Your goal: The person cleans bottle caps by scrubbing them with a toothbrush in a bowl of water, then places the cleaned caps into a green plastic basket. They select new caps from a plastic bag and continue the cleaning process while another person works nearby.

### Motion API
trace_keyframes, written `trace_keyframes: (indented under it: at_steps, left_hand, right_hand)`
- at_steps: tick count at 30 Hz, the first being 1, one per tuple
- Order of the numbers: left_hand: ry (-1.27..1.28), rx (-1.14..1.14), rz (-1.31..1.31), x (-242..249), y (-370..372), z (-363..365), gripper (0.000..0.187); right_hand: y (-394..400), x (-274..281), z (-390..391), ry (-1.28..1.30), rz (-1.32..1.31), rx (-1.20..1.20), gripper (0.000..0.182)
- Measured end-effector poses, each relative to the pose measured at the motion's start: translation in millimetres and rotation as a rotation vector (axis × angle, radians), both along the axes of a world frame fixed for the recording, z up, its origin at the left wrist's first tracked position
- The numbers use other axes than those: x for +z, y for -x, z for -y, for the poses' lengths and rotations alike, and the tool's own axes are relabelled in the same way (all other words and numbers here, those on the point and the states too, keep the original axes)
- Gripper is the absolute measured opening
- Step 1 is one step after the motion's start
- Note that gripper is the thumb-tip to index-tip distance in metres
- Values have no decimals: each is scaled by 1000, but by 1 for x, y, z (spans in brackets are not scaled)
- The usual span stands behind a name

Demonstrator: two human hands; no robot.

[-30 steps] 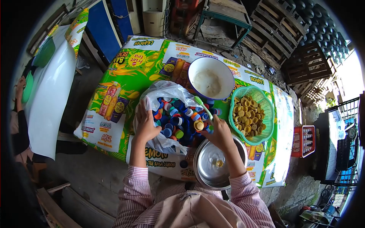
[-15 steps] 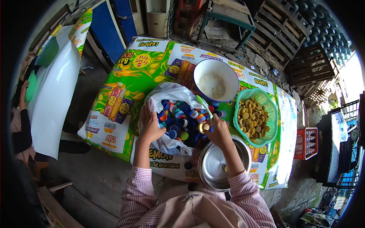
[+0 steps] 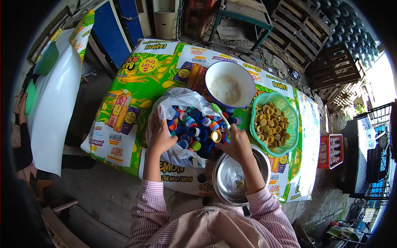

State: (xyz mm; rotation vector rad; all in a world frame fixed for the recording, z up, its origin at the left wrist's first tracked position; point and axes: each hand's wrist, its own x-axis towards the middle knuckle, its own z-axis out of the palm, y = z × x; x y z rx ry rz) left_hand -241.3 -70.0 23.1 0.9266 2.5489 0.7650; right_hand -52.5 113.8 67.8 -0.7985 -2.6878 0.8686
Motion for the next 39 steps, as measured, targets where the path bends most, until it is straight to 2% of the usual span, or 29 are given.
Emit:
trace_keyframes:
  at_steps: [2, 5, 8, 12, 14, 17, 18, 20, 22, 24, 26, 27, 28, 30, 32, 35, 38, 39]
  left_hand:
    - [18, -2, -16, -5, 0, 1, 105]
    - [-23, -14, -64, -9, 3, 3, 106]
    - [-38, -34, -84, -8, 3, 2, 107]
    - [-49, -36, -91, -3, 1, 1, 106]
    - [-60, -36, -92, -9, 4, 2, 105]
    - [-204, 90, -367, -28, 5, -7, 95]
    - [-202, 96, -365, -26, 2, -11, 95]
    - [-85, 141, -290, -17, -2, -16, 93]
    - [-78, 148, -292, -13, -3, -17, 94]
    - [-125, 131, -306, -10, 0, -17, 95]
    - [-103, 144, -295, -10, 2, -16, 97]
    - [-85, 146, -253, -6, 2, -16, 96]
    - [-66, 151, -207, -4, 1, -16, 95]
    - [-29, 138, -203, -6, 1, -14, 93]
    - [-108, 122, -334, -11, 1, -14, 101]
    - [-112, 124, -310, -10, 2, -14, 102]
    - [-101, 114, -287, -10, 4, -12, 103]
    - [-128, 101, -310, -11, 5, -11, 103]
  right_hand:
    - [17, -17, 1, -200, 154, 57, 57]
    - [24, -39, -2, -248, 153, 44, 56]
    - [23, -36, -1, -224, 104, -7, 53]
    - [-4, 11, 1, -15, -9, -25, 49]
    - [-40, 31, 3, 25, 204, 16, 63]
    - [-60, 47, 13, -59, 186, 139, 55]
    - [-49, 44, 14, -58, 189, 145, 55]
    - [-4, 30, 18, 457, -123, 167, 38]
    - [45, 3, 22, 371, -240, 367, 22]
    - [87, -34, 22, 372, -266, 468, 14]
    - [110, -52, 22, 157, -98, 387, 15]
    - [114, -35, 25, -29, 11, 345, 20]
    - [118, -39, 21, -29, 10, 351, 20]
    - [124, -49, 16, -364, 19, 404, 20]
    - [126, -52, 22, -391, 36, 349, 24]
    - [130, -57, 33, -402, 54, 299, 31]
    - [133, -66, 40, -346, -25, 112, 43]
    - [132, -62, 39, -318, -18, 94, 38]
